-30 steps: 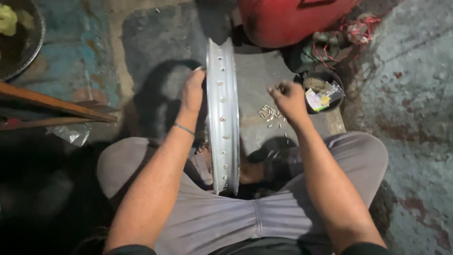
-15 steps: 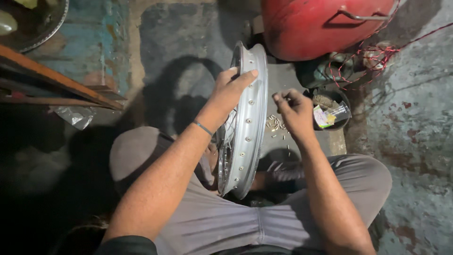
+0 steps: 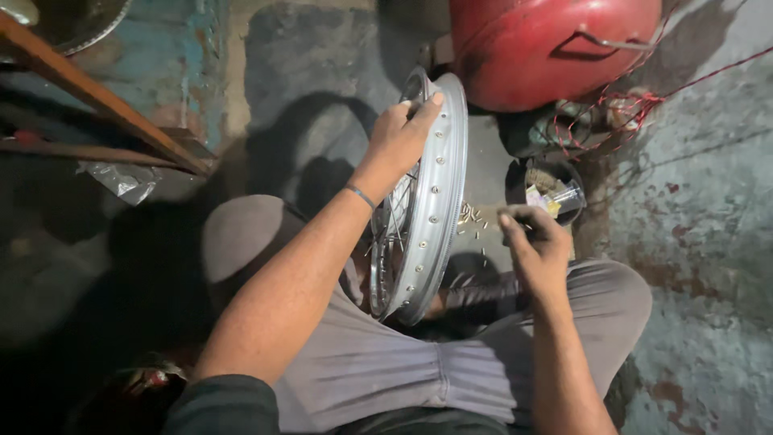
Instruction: The person sits on the floor and inserts small metal fasteners into holes along the edge of a silver wheel rim. They repeatedly pick up fasteners from the floor and press them into place by hand, rotating the rim as needed to reach different sections.
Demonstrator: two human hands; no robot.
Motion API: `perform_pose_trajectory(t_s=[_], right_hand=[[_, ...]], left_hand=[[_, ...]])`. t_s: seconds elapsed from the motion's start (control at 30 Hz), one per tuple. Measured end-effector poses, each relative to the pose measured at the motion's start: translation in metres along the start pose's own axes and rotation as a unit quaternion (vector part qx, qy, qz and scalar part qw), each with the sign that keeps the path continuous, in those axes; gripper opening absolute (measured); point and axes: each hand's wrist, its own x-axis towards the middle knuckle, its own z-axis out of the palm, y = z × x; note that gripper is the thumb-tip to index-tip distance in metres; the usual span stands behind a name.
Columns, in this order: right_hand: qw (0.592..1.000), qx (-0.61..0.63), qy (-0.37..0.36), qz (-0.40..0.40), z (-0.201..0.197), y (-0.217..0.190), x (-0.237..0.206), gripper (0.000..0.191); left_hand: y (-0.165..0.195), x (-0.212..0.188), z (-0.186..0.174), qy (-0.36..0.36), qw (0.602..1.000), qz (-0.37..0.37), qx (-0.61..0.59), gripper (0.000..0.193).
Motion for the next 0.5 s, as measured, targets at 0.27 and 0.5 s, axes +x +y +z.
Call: perform_pose_trajectory(t_s=[0.27,0.5], right_hand=[[0.979,-0.121,-0.071,-0.148,-0.015,-0.076,-0.013,0.011],[0.798,-0.263,-0.286,-0.461,0.052,-0.155,0.072,0.027]], left_hand=[[-0.017,-0.004,-0.025,0.112,0.983,0.053,0.136,0.052],[-0.007,0.072,-0.098,-0.140,0.952,-0.087,0.259,0.030]])
